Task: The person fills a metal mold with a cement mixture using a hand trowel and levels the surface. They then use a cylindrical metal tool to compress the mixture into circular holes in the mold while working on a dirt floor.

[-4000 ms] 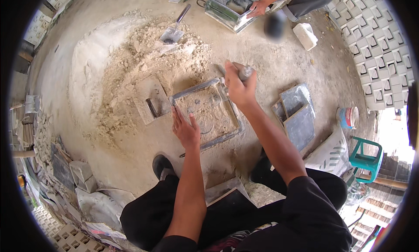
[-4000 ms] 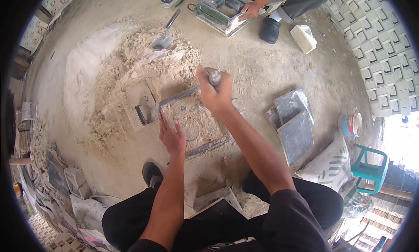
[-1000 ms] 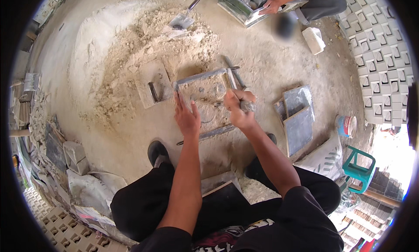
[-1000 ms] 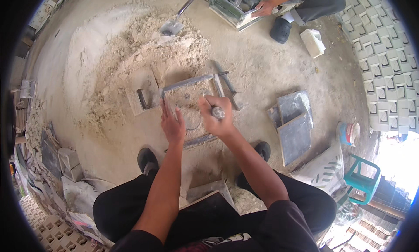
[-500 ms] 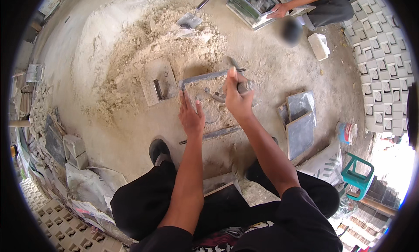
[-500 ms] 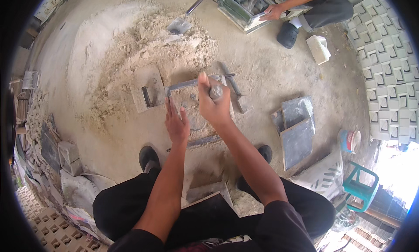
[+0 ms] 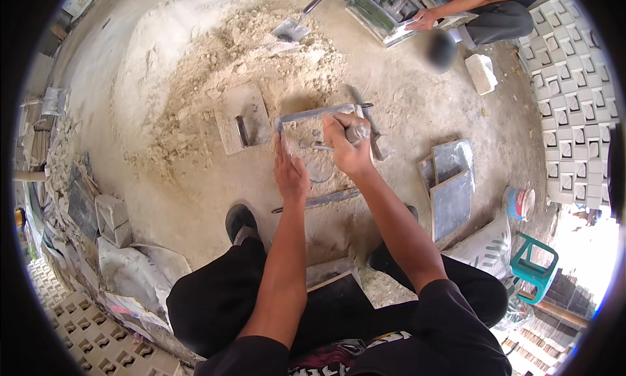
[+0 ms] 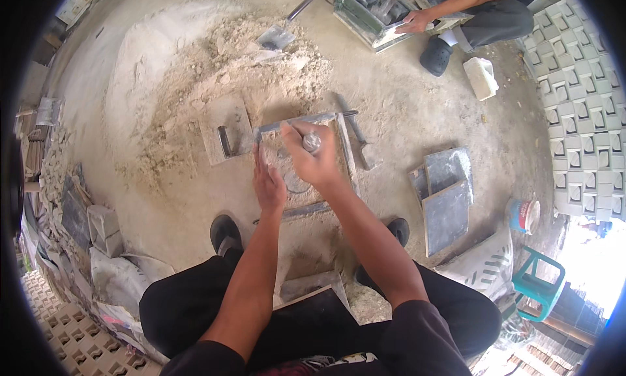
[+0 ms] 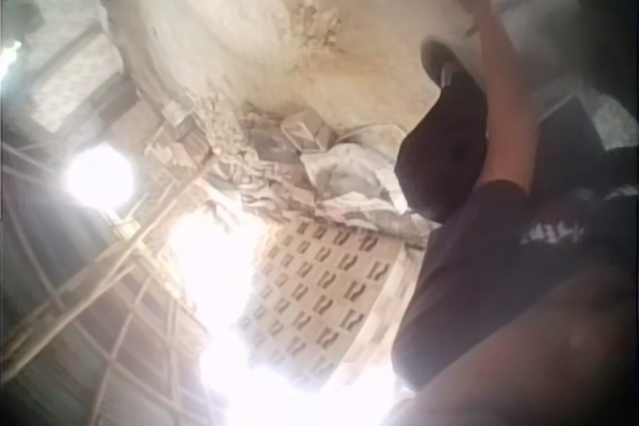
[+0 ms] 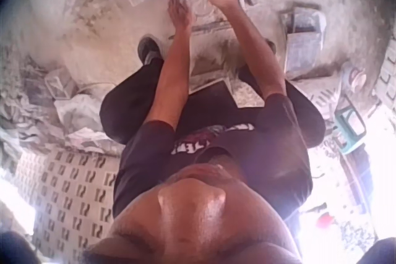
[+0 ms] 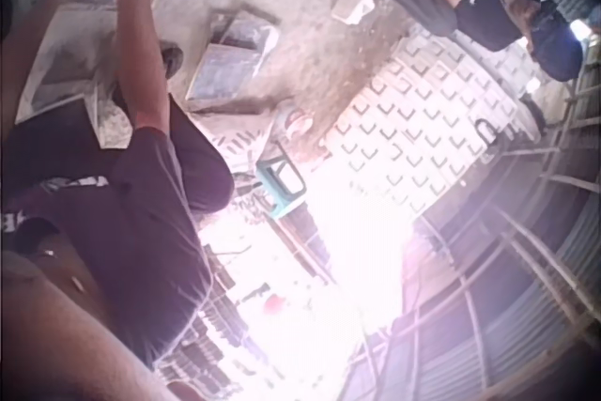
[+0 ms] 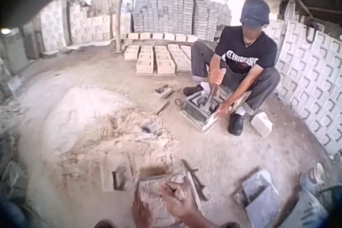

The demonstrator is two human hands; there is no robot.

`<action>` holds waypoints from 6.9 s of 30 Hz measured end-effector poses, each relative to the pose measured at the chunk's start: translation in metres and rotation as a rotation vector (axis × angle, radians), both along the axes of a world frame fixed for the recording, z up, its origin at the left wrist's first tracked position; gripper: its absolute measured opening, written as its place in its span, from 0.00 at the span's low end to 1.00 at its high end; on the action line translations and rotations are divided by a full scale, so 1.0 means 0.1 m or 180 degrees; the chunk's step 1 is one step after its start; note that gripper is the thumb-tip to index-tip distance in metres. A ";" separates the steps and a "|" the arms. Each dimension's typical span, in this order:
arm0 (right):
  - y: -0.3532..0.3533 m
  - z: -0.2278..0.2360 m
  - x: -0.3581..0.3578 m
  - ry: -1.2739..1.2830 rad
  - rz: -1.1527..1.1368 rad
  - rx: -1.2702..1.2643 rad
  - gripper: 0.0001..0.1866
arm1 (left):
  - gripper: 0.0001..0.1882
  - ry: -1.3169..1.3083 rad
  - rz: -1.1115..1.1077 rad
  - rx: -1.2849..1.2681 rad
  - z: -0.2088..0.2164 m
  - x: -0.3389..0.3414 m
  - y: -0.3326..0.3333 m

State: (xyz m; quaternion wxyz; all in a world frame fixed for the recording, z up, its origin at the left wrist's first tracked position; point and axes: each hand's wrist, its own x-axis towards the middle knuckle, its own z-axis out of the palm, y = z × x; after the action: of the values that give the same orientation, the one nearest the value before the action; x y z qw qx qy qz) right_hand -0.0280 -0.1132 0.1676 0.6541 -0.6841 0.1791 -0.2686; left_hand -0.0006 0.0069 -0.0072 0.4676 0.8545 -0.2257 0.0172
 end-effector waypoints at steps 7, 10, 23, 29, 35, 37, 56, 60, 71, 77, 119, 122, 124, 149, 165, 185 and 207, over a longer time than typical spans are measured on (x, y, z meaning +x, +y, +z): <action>-0.06 0.04 -0.02 -0.0199 0.0151 -0.0057 0.23 | 0.29 0.0182 0.0009 -0.0004 0.02 -0.02 -0.02; -0.10 0.16 -0.02 -0.0217 -0.0024 0.0442 0.23 | 0.29 0.0091 0.0100 -0.0013 0.02 -0.01 0.01; -0.03 -0.10 -0.36 -0.0047 -0.0216 -0.0290 0.23 | 0.30 -0.0038 0.0039 0.0042 0.06 -0.03 -0.06; 0.11 0.19 -0.26 0.0231 -0.0927 -0.0170 0.23 | 0.30 -0.0141 0.0089 0.0105 0.02 0.00 -0.01; 0.12 0.33 -0.25 0.0291 -0.0821 0.0105 0.23 | 0.31 0.0121 0.0173 0.0185 0.05 -0.02 0.00; 0.13 0.19 -0.33 0.0410 -0.0891 -0.0112 0.23 | 0.31 0.0073 0.0140 0.0160 0.09 -0.03 -0.04; 0.32 0.17 -0.62 0.0567 -0.1309 -0.0003 0.24 | 0.29 -0.0108 0.0129 0.0528 0.08 -0.08 -0.01; 0.48 0.05 -0.73 0.0393 -0.1415 -0.0031 0.22 | 0.29 -0.0258 0.0026 0.0216 -0.02 -0.07 0.03; 0.43 0.33 -0.82 0.0299 -0.1270 0.0169 0.25 | 0.28 0.0341 0.0412 -0.0086 -0.20 -0.24 0.17; 0.37 0.19 -0.91 0.0428 -0.1055 -0.0067 0.27 | 0.28 0.0209 0.0521 0.0068 -0.19 -0.30 0.14; -0.10 0.12 -1.36 -0.0087 -0.0110 0.0102 0.23 | 0.28 0.0326 0.0556 0.0211 -0.22 -0.28 0.16; -0.08 0.09 -1.27 0.0237 -0.0095 0.0208 0.25 | 0.28 0.0270 0.0515 0.0208 -0.22 -0.30 0.11; -0.06 0.14 -1.22 0.0050 -0.0168 -0.0007 0.26 | 0.28 0.0312 0.0532 0.0202 -0.20 -0.28 0.13; 0.06 0.12 -0.84 -0.0123 -0.1639 -0.0455 0.23 | 0.28 0.0373 0.0601 0.0172 -0.20 -0.29 0.13; -0.03 -0.03 -0.50 -0.0069 -0.1176 -0.0637 0.20 | 0.29 0.0386 0.0641 0.0022 -0.21 -0.29 0.09; 0.23 0.01 -0.97 -0.1002 -0.0977 0.0514 0.26 | 0.28 0.0675 0.0549 -0.0280 -0.24 -0.27 0.16; 0.51 0.11 -0.94 -0.0176 -0.0126 0.0037 0.20 | 0.27 0.2258 0.0701 -0.3061 -0.41 -0.16 0.17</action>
State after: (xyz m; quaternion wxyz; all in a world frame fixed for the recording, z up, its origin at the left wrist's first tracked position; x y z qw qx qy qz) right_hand -0.1219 -0.0626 0.1786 0.6573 -0.6689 0.1760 -0.2992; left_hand -0.0161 0.0238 -0.0478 0.8434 0.5194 0.0667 -0.1204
